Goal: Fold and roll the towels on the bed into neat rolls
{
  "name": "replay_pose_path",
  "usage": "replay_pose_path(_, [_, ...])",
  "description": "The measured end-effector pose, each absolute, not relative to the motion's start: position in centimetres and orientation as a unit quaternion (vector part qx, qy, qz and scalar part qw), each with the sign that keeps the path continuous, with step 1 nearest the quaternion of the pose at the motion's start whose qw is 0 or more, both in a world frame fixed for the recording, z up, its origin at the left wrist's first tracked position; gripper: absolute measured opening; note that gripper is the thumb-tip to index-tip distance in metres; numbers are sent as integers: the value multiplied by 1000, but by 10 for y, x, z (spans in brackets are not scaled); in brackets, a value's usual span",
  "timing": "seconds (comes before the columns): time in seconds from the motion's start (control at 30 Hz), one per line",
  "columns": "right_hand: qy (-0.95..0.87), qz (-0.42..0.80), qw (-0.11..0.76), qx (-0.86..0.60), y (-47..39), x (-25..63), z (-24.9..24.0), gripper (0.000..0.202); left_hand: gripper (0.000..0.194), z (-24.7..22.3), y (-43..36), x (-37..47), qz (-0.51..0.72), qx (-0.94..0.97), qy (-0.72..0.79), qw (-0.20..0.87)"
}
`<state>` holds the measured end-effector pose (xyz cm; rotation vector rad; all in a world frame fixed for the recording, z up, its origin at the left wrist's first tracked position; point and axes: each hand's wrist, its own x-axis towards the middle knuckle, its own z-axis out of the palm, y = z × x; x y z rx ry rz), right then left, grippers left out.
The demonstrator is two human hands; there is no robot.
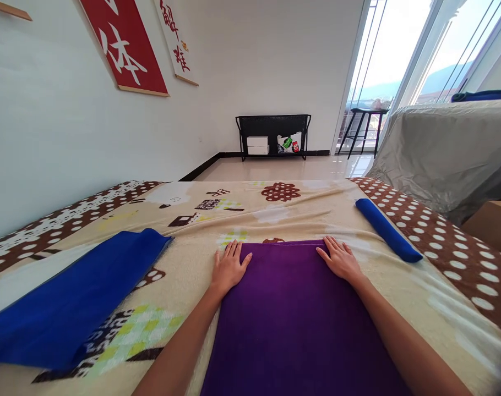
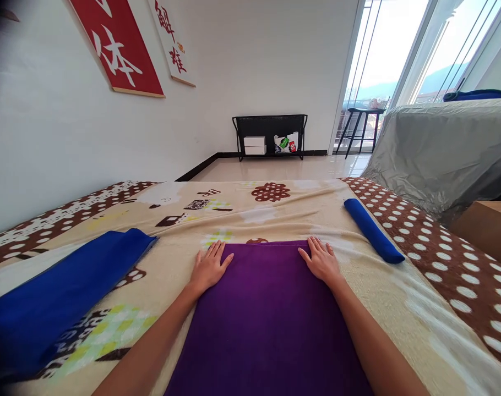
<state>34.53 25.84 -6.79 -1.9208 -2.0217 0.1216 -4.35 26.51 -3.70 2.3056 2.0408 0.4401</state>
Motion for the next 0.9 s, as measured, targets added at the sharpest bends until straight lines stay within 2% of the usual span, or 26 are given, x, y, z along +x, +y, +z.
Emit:
replay_pose_path(0.27, [-722, 44, 186, -665, 237, 337, -33, 67, 55, -6, 245, -48, 139, 765, 628, 17])
replay_pose_path(0.4, [-794, 62, 173, -580, 168, 305, -12, 65, 57, 16, 175, -35, 132, 834, 535, 21])
replay_pose_path(0.53, [-865, 95, 128, -475, 76, 284, -20, 63, 67, 11, 86, -22, 89, 919, 383, 46])
replay_pose_path(0.63, [-845, 51, 118, -519, 26, 305, -39, 64, 67, -6, 40, -40, 89, 915, 393, -12])
replay_pose_path(0.8, [-798, -72, 113, -588, -26, 368, -70, 67, 61, -28, 7, -99, 123, 865, 458, -164])
replay_pose_path(0.9, [-788, -117, 136, -589, -48, 391, -85, 63, 57, -37, -7, -124, 158, 865, 438, -185])
